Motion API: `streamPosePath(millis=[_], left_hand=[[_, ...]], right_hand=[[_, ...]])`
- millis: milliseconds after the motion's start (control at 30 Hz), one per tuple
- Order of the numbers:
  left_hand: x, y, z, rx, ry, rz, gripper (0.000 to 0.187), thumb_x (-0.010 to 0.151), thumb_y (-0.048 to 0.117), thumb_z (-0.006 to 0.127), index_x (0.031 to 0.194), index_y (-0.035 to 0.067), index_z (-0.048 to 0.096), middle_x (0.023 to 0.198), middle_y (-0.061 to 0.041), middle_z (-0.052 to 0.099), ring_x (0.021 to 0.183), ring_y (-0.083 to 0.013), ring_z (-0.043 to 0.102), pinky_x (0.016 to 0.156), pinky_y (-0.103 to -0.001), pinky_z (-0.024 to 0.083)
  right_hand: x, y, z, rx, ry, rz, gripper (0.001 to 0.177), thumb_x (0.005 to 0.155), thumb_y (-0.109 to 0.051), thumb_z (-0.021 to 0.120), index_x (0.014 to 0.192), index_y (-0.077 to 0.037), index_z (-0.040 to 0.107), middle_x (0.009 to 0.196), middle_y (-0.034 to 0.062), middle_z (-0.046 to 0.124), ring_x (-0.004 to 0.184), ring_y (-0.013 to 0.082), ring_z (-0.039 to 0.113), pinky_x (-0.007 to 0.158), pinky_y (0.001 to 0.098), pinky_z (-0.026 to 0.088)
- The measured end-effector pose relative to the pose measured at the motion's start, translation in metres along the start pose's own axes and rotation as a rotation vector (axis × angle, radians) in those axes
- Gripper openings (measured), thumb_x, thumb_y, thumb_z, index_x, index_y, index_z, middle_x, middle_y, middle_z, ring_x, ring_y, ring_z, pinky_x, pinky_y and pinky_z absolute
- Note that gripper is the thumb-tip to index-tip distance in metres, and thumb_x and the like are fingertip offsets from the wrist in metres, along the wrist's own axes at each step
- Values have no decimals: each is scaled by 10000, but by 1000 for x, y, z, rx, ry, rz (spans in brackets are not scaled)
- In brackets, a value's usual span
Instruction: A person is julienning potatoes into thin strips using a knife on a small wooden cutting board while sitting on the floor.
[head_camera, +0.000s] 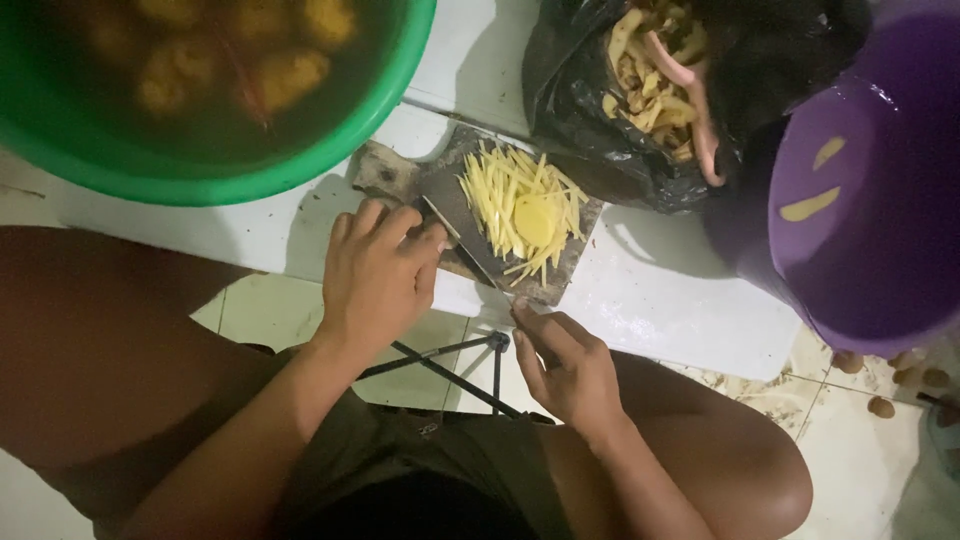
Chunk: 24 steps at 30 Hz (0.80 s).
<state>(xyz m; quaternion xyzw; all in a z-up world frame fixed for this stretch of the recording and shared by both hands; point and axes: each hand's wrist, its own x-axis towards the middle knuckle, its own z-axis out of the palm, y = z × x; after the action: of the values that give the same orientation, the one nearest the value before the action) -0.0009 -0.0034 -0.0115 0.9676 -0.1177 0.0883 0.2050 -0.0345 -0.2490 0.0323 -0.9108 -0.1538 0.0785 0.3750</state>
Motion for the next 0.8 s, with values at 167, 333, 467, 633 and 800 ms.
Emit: streamPosePath(millis=[167,333,467,633,800], left_hand=[[0,0,1,-22,50,16,108,946,220,704,934,187,806,876,-80,667,846,-300,631,663,-432,459],[2,5,-5,6,65,15,128,955,232,702,917,170,807,861,-75,676,829,-291,629,674,-423,443],[1,6,-5,31,85,-3,140,967,231,691,902,182,805,860,-64,675,839,-276,619,695,-418,420],[-2,5,-6,27,83,-7,105,937,231,709,934,185,803,854,-59,678,826,-279,612,680,-423,420],[1,7,-8,37,44,-29,128,959,237,685,964,174,796,885,-77,697,859,-305,629,705,-440,429]], right_hand=[[1,-8,0,-32,26,-24,211,878,-73,724,1074,-113,789,724,139,751,417,260,661,321,345,469],[3,-8,2,-33,34,-40,223,866,-49,729,1076,-96,791,728,146,748,431,258,670,330,337,470],[-5,-8,3,-39,59,-47,232,865,-54,728,1085,-97,787,757,164,756,478,301,695,362,370,499],[-25,-4,4,-54,121,-39,227,848,-42,749,1062,-95,804,767,175,768,543,322,738,397,366,556],[-25,3,2,-136,176,-49,197,858,-34,752,1041,-90,800,811,160,783,600,302,753,434,367,557]])
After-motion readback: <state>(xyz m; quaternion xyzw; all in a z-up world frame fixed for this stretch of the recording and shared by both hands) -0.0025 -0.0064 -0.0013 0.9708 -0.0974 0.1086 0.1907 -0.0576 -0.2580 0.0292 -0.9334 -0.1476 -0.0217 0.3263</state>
